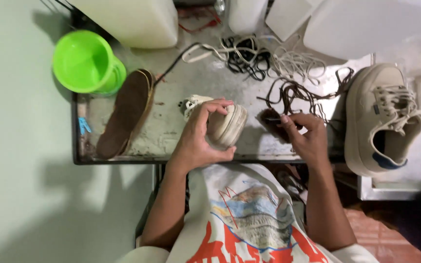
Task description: Applying glue to the edges of a shoe sole using a brush and then wiping the area with a cloth.
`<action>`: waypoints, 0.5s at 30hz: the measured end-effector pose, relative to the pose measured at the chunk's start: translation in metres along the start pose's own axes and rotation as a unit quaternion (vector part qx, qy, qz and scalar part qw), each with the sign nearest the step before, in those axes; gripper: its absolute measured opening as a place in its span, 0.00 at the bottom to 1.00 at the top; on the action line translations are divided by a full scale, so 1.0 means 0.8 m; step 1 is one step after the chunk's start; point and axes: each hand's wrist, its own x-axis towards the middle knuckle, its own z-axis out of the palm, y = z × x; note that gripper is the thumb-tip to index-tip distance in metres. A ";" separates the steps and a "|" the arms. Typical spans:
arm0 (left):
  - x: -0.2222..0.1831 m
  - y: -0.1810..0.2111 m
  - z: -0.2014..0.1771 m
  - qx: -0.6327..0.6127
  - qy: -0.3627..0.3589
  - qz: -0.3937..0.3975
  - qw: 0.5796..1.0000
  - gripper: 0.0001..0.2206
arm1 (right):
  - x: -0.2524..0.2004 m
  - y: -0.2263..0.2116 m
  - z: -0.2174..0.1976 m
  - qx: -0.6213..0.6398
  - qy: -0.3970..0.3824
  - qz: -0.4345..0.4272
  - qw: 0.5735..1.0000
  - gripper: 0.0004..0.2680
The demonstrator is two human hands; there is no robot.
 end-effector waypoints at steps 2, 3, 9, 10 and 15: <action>-0.005 -0.002 0.008 0.005 -0.008 0.005 1.000 0.37 | -0.002 -0.026 -0.025 -0.033 0.007 -0.065 0.997 0.09; -0.007 -0.003 0.011 0.016 -0.015 0.016 1.000 0.39 | -0.002 -0.040 -0.036 -0.062 0.017 -0.136 0.989 0.09; -0.007 -0.002 0.038 0.062 -0.037 0.074 0.995 0.34 | -0.009 -0.119 -0.028 -0.161 0.104 -0.422 0.886 0.15; -0.007 -0.003 0.037 0.061 -0.038 0.074 0.995 0.34 | -0.006 -0.096 -0.020 -0.162 0.105 -0.421 0.887 0.15; -0.001 -0.011 0.031 0.074 -0.050 0.097 0.991 0.34 | 0.041 0.000 -0.025 -0.197 0.111 -0.406 0.885 0.16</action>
